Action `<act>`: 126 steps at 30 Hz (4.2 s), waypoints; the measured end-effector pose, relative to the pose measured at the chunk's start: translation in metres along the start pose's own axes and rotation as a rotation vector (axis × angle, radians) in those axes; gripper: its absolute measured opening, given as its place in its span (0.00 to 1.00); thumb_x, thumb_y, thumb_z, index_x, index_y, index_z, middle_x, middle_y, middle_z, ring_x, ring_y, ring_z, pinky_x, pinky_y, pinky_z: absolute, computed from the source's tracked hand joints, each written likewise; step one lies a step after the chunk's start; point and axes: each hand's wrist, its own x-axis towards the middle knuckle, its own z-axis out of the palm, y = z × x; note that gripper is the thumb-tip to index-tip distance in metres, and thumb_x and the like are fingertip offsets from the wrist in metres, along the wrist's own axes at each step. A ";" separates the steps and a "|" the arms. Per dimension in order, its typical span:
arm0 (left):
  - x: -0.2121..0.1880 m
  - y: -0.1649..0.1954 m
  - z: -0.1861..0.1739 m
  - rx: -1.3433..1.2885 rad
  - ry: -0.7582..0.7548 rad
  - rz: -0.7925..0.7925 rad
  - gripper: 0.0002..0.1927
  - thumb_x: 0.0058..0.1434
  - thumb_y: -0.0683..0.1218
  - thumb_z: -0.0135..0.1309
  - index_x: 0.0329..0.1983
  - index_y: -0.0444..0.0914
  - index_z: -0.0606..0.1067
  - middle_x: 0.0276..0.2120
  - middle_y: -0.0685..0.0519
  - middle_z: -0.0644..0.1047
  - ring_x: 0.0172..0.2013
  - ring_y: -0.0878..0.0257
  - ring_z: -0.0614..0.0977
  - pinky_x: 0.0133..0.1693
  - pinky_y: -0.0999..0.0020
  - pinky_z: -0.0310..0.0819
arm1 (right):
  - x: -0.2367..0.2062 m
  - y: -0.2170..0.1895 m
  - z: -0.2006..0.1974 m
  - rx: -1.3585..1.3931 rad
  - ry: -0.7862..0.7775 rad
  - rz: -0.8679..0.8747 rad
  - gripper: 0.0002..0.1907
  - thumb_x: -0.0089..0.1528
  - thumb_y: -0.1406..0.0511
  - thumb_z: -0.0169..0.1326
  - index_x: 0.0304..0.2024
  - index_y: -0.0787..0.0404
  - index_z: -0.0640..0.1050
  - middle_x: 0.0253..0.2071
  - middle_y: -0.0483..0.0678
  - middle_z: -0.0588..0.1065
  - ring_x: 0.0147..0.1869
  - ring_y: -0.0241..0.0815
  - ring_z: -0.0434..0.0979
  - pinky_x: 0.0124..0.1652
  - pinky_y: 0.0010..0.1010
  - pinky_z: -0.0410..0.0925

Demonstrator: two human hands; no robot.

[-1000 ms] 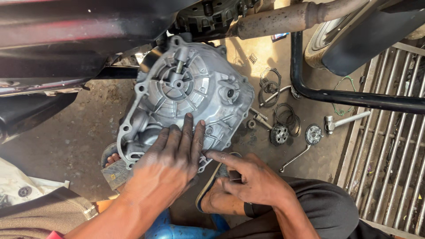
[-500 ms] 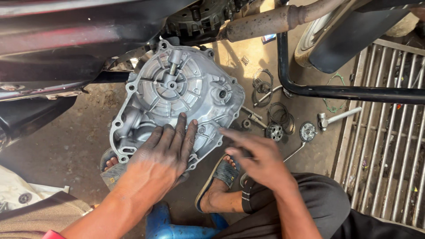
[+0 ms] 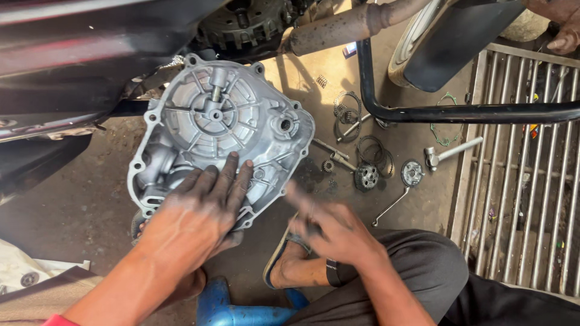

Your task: The person sits on the floor of a motorcycle repair shop and scrapes the surface and edges of an aluminum engine crankcase cover with a small blade, working around the cover's ribs and bolt holes. They reposition the cover and continue scraping the mating surface and side areas.

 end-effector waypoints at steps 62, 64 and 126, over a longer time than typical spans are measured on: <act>-0.008 0.001 -0.013 -0.017 0.081 0.093 0.43 0.52 0.52 0.51 0.75 0.41 0.59 0.61 0.31 0.72 0.48 0.48 0.83 0.50 0.52 0.76 | -0.006 -0.040 0.031 0.357 0.203 0.233 0.05 0.66 0.69 0.55 0.39 0.67 0.77 0.29 0.53 0.77 0.31 0.45 0.80 0.31 0.33 0.69; -0.007 0.002 -0.012 -0.007 0.102 0.086 0.41 0.54 0.51 0.52 0.73 0.41 0.59 0.59 0.31 0.73 0.49 0.48 0.83 0.51 0.52 0.76 | -0.003 -0.042 0.030 0.335 0.224 0.255 0.04 0.64 0.69 0.58 0.37 0.66 0.78 0.27 0.52 0.77 0.29 0.44 0.79 0.30 0.34 0.69; -0.003 0.003 -0.016 -0.017 0.050 0.085 0.56 0.40 0.56 0.65 0.75 0.42 0.59 0.60 0.32 0.74 0.51 0.48 0.83 0.52 0.54 0.75 | -0.009 -0.065 0.033 0.116 0.193 0.066 0.06 0.64 0.70 0.58 0.33 0.65 0.75 0.27 0.52 0.75 0.28 0.49 0.79 0.30 0.39 0.70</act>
